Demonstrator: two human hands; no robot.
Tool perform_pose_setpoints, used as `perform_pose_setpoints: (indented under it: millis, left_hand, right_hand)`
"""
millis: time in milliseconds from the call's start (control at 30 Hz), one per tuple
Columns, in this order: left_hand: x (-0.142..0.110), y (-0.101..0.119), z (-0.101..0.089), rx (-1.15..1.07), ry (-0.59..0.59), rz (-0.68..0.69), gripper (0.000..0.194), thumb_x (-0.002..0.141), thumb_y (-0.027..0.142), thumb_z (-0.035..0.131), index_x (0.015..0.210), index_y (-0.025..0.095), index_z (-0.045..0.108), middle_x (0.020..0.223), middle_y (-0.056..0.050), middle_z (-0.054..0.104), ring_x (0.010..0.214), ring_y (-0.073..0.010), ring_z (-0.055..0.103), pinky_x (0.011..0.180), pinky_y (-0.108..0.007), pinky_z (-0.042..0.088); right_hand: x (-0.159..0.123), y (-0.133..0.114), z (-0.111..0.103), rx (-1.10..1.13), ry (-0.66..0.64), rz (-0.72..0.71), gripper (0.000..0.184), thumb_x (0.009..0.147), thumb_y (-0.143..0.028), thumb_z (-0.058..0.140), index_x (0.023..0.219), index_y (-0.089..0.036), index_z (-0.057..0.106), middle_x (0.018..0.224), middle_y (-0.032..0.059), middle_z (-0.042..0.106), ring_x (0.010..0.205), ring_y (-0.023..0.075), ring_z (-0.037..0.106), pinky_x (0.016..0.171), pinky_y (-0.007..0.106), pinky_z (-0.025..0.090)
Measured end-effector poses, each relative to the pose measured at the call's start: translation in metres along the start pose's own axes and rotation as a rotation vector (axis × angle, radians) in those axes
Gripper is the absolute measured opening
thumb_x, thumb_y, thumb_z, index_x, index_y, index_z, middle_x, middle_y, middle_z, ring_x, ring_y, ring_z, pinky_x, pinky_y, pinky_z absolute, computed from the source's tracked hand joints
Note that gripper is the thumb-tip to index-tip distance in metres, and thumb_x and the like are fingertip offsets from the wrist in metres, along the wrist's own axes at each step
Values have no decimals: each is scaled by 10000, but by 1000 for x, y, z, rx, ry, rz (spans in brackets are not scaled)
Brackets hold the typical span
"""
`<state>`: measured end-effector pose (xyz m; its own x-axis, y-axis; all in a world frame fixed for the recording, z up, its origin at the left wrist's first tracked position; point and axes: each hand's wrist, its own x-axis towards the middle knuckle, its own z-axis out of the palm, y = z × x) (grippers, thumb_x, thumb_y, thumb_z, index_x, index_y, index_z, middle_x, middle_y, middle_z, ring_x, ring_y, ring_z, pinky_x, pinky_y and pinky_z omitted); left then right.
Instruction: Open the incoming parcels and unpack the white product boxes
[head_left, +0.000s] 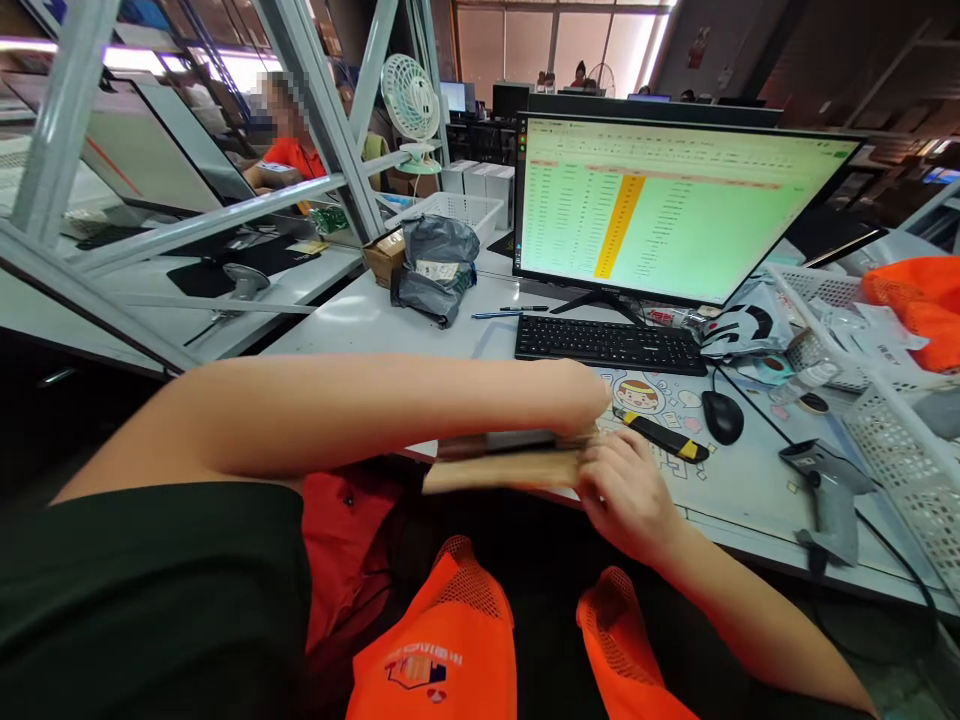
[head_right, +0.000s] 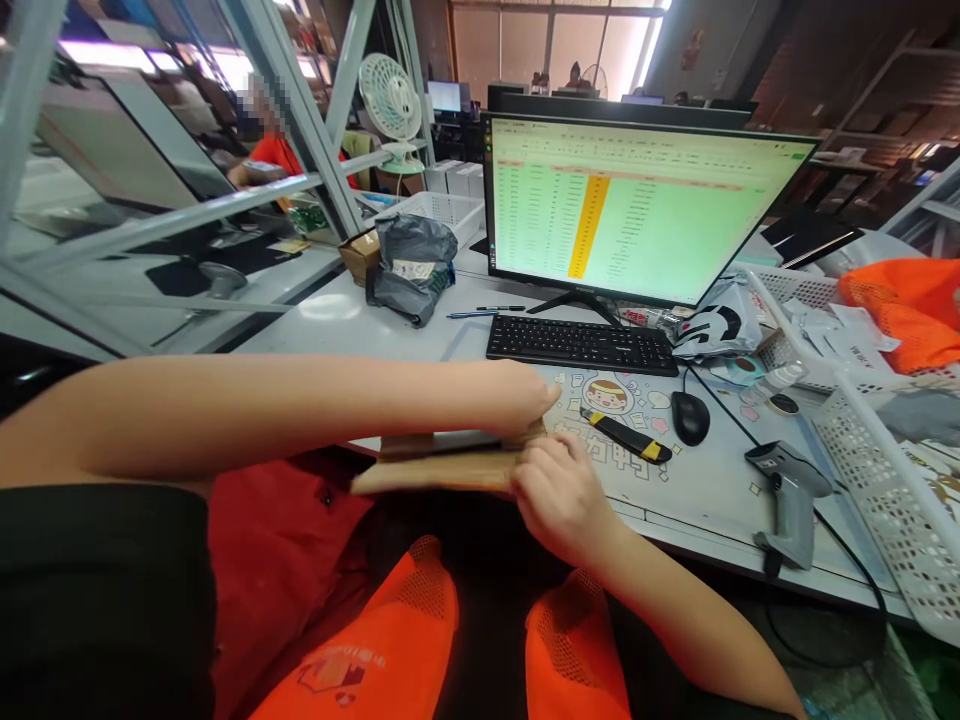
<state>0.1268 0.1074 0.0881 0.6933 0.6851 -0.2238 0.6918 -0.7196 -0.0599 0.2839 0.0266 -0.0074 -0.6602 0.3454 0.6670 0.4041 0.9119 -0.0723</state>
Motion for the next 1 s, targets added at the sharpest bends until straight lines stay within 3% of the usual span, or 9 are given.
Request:
perform_pose_setpoints:
  millis: [167, 267, 400, 500, 633, 767, 867, 933, 1000]
  left_hand:
    - [-8, -33, 4, 2, -66, -97, 433, 929, 144, 558, 1356, 144, 628, 1051, -160, 777, 916, -296, 735, 787, -364, 526]
    - [-16, -46, 2, -83, -42, -127, 520, 945, 150, 493, 1463, 145, 537, 1184, -172, 752, 996, -297, 723, 803, -369, 530]
    - [-23, -59, 0, -365, 95, -165, 474, 948, 154, 437, 1398, 138, 584, 1268, -138, 727, 1048, -239, 700, 868, -319, 533]
    - [-22, -79, 8, -480, 127, -137, 476, 907, 196, 491, 1365, 171, 617, 1337, -94, 701, 1116, -221, 672, 921, -303, 529]
    - [-18, -98, 33, -507, 61, -178, 458, 963, 416, 523, 1336, 182, 649, 1333, -91, 702, 1132, -237, 666, 957, -325, 523]
    - [-38, -80, 42, -238, 306, -287, 399, 1032, 334, 411, 1261, 124, 660, 1255, -166, 694, 1107, -270, 666, 942, -374, 514]
    - [-79, -59, 40, -72, 481, -64, 278, 1012, 278, 489, 1118, 158, 716, 1307, -171, 662, 1239, -304, 615, 1059, -431, 462]
    - [-112, -48, 47, -131, 471, 86, 257, 1014, 365, 554, 1094, 202, 735, 1319, -138, 676, 1320, -309, 578, 1128, -444, 417]
    - [-140, -40, 64, -255, 444, 112, 328, 1034, 451, 525, 1182, 232, 720, 1336, -123, 681, 1332, -292, 578, 1145, -438, 406]
  right_hand:
    - [-6, 4, 23, 36, 30, -121, 221, 972, -18, 505, 901, -220, 561, 954, 70, 676, 1143, 262, 623, 974, 448, 504]
    - [2, 9, 26, 146, 47, -26, 125, 977, -108, 559, 1011, -223, 591, 964, 80, 672, 1047, 263, 640, 878, 434, 533]
    - [13, 7, 24, 101, 1, 51, 323, 994, -278, 600, 1294, -159, 615, 1012, 131, 662, 892, 271, 611, 796, 459, 520]
    - [12, 0, 23, 43, -12, 43, 280, 987, -256, 598, 1242, -180, 685, 1009, 126, 659, 893, 267, 607, 812, 469, 491]
    - [8, 2, 18, 148, -76, 131, 168, 966, -266, 644, 1111, -243, 724, 1173, 114, 654, 1217, 342, 570, 1000, 555, 429]
    - [23, 17, 19, 411, -100, 418, 135, 970, -348, 642, 1028, -230, 608, 1352, 131, 554, 1289, 306, 551, 1037, 481, 491]
    - [43, 31, 27, 339, -57, 542, 330, 908, -413, 702, 1115, -225, 527, 1358, 160, 507, 1210, 298, 577, 1009, 461, 513]
    - [58, 40, 33, 252, -100, 555, 367, 869, -426, 724, 1090, -223, 513, 1260, 149, 545, 1148, 302, 589, 973, 455, 520]
    - [73, 48, 35, 189, -194, 572, 348, 842, -429, 732, 1010, -229, 503, 1100, 108, 581, 1012, 288, 613, 870, 422, 533]
